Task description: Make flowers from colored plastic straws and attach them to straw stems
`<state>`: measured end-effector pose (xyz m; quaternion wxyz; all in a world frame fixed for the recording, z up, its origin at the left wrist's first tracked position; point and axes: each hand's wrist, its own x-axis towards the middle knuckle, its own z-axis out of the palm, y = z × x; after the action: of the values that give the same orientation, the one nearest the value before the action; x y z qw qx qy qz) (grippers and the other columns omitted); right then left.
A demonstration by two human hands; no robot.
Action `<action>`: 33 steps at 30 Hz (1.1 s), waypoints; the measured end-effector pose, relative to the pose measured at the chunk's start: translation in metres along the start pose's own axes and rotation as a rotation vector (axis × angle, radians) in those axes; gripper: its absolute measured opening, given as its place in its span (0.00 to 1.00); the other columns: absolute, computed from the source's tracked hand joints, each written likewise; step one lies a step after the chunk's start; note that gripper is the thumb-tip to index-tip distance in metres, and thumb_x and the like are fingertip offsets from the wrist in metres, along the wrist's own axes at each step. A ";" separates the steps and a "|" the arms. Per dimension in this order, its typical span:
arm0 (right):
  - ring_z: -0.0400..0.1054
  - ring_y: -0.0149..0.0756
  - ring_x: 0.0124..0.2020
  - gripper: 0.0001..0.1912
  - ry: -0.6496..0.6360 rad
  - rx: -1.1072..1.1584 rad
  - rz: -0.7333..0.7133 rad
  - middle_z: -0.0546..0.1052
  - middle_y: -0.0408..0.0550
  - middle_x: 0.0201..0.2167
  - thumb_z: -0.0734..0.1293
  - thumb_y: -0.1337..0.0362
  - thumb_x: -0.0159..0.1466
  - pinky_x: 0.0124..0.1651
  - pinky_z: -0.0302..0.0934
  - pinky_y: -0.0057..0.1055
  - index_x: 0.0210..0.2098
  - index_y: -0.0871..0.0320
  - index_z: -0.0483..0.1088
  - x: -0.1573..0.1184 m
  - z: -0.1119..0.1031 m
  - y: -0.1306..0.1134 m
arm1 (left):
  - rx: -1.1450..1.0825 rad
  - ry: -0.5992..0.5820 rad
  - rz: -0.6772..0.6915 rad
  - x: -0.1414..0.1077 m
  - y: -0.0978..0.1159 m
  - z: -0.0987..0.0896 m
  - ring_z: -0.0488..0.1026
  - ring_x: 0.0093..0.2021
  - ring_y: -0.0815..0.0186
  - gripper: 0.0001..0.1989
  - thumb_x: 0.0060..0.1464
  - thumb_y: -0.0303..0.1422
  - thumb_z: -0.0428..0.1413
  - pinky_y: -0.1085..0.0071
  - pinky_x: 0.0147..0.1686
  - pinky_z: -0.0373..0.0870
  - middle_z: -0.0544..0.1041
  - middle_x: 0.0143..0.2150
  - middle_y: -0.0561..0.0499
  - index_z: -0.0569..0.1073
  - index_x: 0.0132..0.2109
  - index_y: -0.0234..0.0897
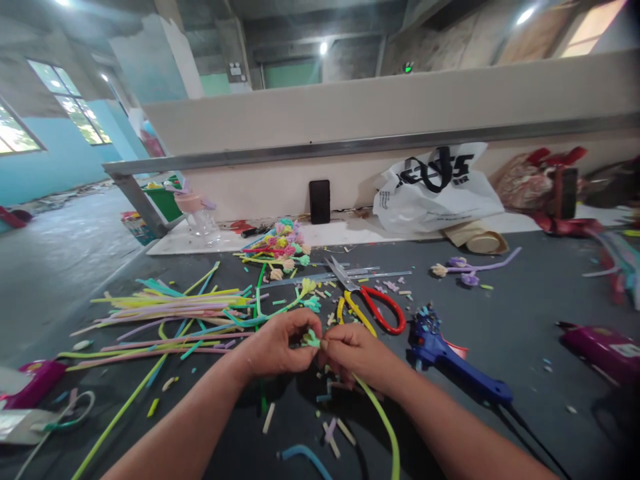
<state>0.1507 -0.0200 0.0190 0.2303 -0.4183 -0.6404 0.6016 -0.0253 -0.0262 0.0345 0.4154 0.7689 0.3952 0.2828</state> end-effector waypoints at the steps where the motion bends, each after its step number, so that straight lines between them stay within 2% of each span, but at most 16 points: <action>1: 0.54 0.22 0.08 0.11 -0.012 0.020 0.022 0.62 0.35 0.11 0.59 0.63 0.54 0.10 0.48 0.19 0.19 0.61 0.66 0.000 -0.001 -0.001 | -0.029 -0.010 -0.010 0.000 0.000 0.000 0.57 0.24 0.76 0.12 0.41 0.20 0.49 0.80 0.23 0.54 0.62 0.26 0.58 0.67 0.36 0.34; 5: 0.55 0.21 0.08 0.10 -0.052 0.069 0.064 0.64 0.36 0.11 0.61 0.62 0.53 0.10 0.50 0.18 0.20 0.61 0.67 0.000 -0.005 -0.001 | -0.086 -0.041 -0.039 0.000 -0.003 0.000 0.57 0.23 0.76 0.10 0.42 0.21 0.49 0.80 0.22 0.53 0.63 0.24 0.58 0.67 0.35 0.34; 13: 0.57 0.22 0.08 0.15 -0.120 0.133 0.044 0.66 0.38 0.11 0.60 0.59 0.54 0.11 0.54 0.19 0.20 0.63 0.69 0.002 -0.006 0.001 | -0.149 -0.076 -0.052 0.000 -0.006 0.003 0.61 0.23 0.75 0.11 0.41 0.21 0.50 0.80 0.21 0.55 0.67 0.24 0.57 0.66 0.36 0.34; 18: 0.57 0.23 0.07 0.13 -0.158 0.118 0.079 0.68 0.39 0.12 0.59 0.61 0.53 0.11 0.53 0.20 0.20 0.63 0.69 0.000 -0.005 -0.003 | -0.130 -0.050 -0.043 -0.001 -0.008 0.006 0.60 0.21 0.75 0.10 0.41 0.21 0.51 0.80 0.20 0.53 0.68 0.23 0.57 0.66 0.34 0.34; 23: 0.55 0.24 0.07 0.13 -0.132 0.141 0.062 0.67 0.40 0.10 0.58 0.63 0.52 0.11 0.51 0.21 0.18 0.62 0.70 -0.001 -0.006 -0.006 | -0.279 -0.056 -0.126 0.000 -0.015 0.005 0.63 0.20 0.74 0.07 0.43 0.25 0.53 0.79 0.19 0.56 0.67 0.20 0.57 0.65 0.34 0.34; 26: 0.56 0.25 0.10 0.12 0.008 0.174 -0.005 0.66 0.40 0.12 0.59 0.62 0.53 0.13 0.53 0.22 0.19 0.60 0.69 0.004 -0.010 -0.008 | -0.433 -0.004 -0.132 0.001 -0.019 0.005 0.63 0.19 0.74 0.06 0.44 0.27 0.55 0.78 0.20 0.59 0.66 0.20 0.58 0.65 0.33 0.34; 29: 0.60 0.25 0.16 0.09 0.347 0.239 -0.151 0.68 0.41 0.20 0.59 0.62 0.54 0.20 0.57 0.23 0.27 0.60 0.68 -0.003 -0.018 -0.025 | -0.575 0.061 -0.114 0.001 -0.020 0.006 0.61 0.19 0.75 0.06 0.45 0.28 0.56 0.77 0.21 0.60 0.66 0.20 0.58 0.66 0.33 0.34; 31: 0.63 0.26 0.21 0.11 0.547 0.224 -0.247 0.69 0.42 0.27 0.59 0.64 0.55 0.27 0.60 0.24 0.36 0.59 0.67 -0.021 -0.026 -0.045 | -0.636 0.071 -0.109 0.001 -0.018 0.007 0.61 0.19 0.75 0.06 0.45 0.28 0.56 0.77 0.21 0.59 0.66 0.20 0.58 0.66 0.32 0.34; 33: 0.66 0.30 0.30 0.15 0.684 0.003 -0.380 0.70 0.46 0.35 0.59 0.66 0.57 0.35 0.62 0.28 0.44 0.57 0.65 -0.048 -0.039 -0.065 | -0.668 0.072 -0.109 0.000 -0.017 0.008 0.60 0.19 0.75 0.06 0.45 0.28 0.57 0.77 0.21 0.59 0.66 0.20 0.58 0.66 0.31 0.34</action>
<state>0.1917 -0.0317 0.0983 0.5385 -0.4685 -0.5916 0.3750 -0.0257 -0.0237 0.0162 0.6446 0.5575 0.3359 0.4011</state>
